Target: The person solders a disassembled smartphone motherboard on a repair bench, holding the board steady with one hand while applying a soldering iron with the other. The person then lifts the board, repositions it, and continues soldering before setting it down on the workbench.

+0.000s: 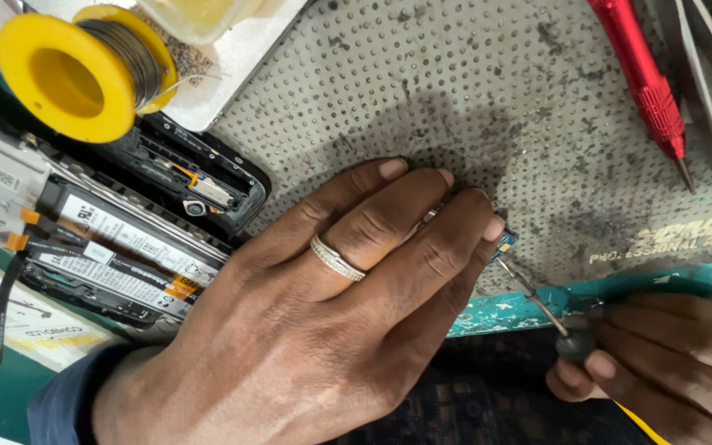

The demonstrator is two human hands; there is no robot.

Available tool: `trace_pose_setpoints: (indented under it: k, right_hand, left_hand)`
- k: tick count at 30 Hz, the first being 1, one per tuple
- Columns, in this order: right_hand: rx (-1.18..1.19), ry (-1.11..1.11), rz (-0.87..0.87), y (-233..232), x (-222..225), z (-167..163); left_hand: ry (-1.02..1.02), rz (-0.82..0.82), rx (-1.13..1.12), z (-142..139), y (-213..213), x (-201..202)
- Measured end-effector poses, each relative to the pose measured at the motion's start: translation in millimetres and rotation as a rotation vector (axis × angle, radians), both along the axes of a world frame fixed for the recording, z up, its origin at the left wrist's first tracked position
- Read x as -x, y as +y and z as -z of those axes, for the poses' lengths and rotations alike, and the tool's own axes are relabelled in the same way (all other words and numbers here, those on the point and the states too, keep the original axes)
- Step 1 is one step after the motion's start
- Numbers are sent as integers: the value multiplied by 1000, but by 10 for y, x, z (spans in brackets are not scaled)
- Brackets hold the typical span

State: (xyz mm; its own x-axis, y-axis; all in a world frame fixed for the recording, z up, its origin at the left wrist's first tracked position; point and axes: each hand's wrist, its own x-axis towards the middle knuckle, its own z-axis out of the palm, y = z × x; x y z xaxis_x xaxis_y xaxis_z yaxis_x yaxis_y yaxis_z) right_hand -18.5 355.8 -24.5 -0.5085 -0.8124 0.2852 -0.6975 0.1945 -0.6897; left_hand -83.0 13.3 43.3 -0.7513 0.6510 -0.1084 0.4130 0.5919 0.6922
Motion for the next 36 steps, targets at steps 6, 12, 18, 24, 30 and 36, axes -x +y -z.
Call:
trace_pose_setpoints:
  k: [6,12,18,24,30,36]
  right_hand:
    - [37,16,13,10,0,48]
    - [48,22,-1,-24,32,60]
    - [18,-6,3,-43,45,9]
    - [48,18,-7,-28,40,51]
    - [18,-23,-4,-11,13,23]
    - [83,54,-14,-17,13,104]
  left_hand:
    - [-4,-11,-16,0,-6,8]
    - [7,5,6,-7,-4,25]
    - [-3,-11,-20,2,-4,31]
    - [-4,-1,-15,1,-12,39]
    - [9,-15,-19,9,-1,29]
    - [23,-9,-4,13,0,33]
